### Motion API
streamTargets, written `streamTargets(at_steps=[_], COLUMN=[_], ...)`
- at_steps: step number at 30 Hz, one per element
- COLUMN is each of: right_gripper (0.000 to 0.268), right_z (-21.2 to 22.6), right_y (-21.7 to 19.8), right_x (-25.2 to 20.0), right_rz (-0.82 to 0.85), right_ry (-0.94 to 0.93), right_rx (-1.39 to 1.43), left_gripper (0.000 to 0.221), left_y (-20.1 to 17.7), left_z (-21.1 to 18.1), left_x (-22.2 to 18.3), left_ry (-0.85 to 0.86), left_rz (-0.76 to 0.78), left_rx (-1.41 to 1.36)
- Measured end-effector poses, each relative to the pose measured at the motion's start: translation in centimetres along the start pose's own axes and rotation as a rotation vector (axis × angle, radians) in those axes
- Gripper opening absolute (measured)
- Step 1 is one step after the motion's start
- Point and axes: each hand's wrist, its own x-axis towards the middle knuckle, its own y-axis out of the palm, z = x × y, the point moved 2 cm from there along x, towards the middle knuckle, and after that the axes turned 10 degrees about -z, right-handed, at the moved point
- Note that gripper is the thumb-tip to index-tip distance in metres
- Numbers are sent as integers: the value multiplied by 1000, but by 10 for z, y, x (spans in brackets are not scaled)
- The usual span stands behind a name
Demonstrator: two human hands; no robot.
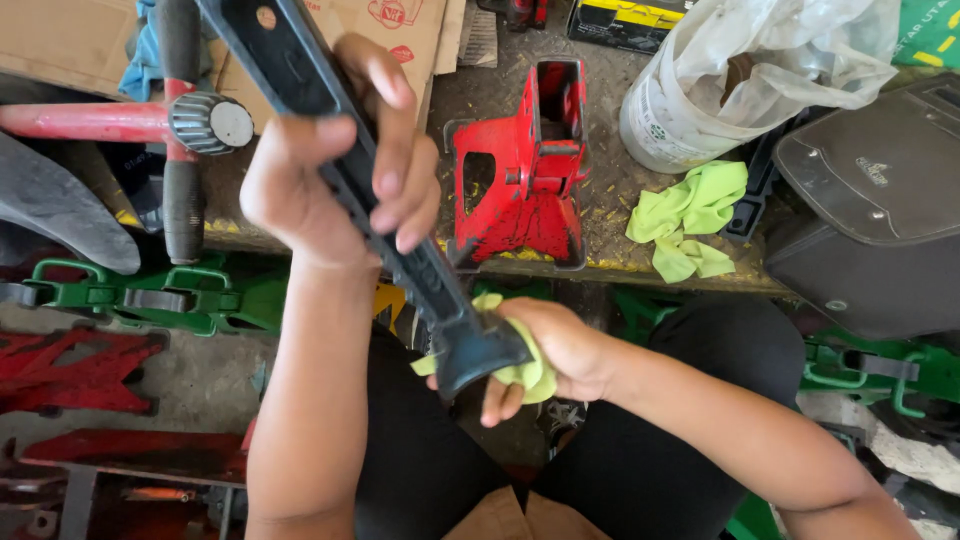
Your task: Cleaning automotive jack stand components with a green cloth.
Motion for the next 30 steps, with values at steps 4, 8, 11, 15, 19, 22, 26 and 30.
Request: streamTargets(at_steps=[4,8,11,15,19,22,26,30], right_gripper=[63,46,49,46,37,38,33,36], right_z=[8,39,46,51,45,46,46,47], right_y=[-36,-4,22,35,11,8,3,8], right_x=[4,-13,-32,-44,-42,-48,-55,-59], right_rz=[-177,-402,-439,-467,-397,-326,-356,-460], right_ry=[-82,-347,-392,-493,-705,-814,-894,-864], right_rx=[-188,-412,-606,-820,-785,-551,-594,-649], left_gripper=[25,19,13,3,12,23,26,27], left_y=[-20,-43,-42,-17,-18,-23,-47,-83], left_z=[-6,-19,-29,-23,-12,1,12,1], left_x=[5,7,-2,-6,-6,2,22,28], left_ry=[32,191,331,479,709,628,853,970], left_rz=[-183,-518,-531,-408,-341,-44,261,294], left_rx=[69,158,327,653,1251,1725,2065,2024])
